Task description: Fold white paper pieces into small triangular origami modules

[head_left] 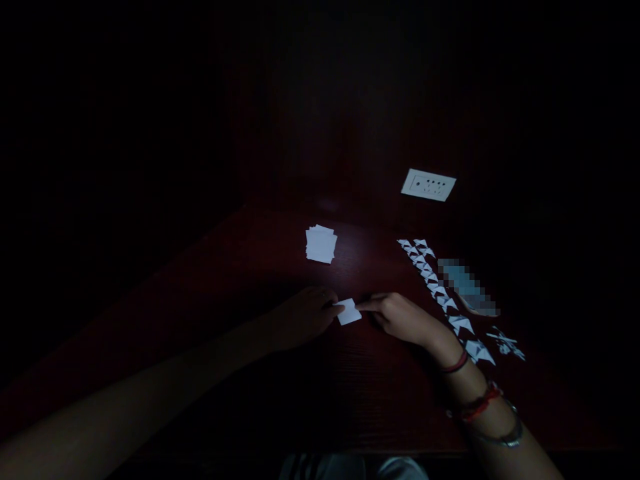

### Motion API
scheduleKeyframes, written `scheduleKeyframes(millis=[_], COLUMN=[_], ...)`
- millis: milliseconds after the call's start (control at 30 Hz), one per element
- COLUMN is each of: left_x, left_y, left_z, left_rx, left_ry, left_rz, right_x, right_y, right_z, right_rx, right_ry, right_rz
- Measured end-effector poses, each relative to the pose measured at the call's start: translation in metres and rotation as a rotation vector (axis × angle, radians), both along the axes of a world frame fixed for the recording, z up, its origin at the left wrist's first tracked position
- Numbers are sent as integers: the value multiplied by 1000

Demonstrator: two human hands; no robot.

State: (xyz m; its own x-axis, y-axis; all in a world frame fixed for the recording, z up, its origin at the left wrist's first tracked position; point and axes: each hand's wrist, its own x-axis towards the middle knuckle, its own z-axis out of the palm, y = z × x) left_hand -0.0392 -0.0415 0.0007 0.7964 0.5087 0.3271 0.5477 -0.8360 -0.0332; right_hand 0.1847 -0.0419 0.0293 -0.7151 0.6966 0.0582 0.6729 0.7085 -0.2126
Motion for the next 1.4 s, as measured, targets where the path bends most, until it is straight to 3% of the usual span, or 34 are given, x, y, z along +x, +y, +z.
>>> scheduleKeyframes(millis=[200, 400, 800, 1067, 1400], left_x=[4, 1, 7, 10, 12], left_y=[2, 4, 2, -3, -3], left_z=[-5, -8, -13, -4, -8], left_rx=[23, 0, -15, -63, -53], left_ry=[-3, -44, -67, -44, -57], left_rz=[-9, -46, 9, 66, 80], right_x=[-7, -11, -12, -4, -4], right_y=[2, 3, 4, -1, -3], right_z=[-2, -3, 2, 10, 12], right_rx=[22, 39, 48, -36, -52], right_ry=[-21, -22, -51, -54, -60], right_rz=[-69, -65, -33, -5, 34])
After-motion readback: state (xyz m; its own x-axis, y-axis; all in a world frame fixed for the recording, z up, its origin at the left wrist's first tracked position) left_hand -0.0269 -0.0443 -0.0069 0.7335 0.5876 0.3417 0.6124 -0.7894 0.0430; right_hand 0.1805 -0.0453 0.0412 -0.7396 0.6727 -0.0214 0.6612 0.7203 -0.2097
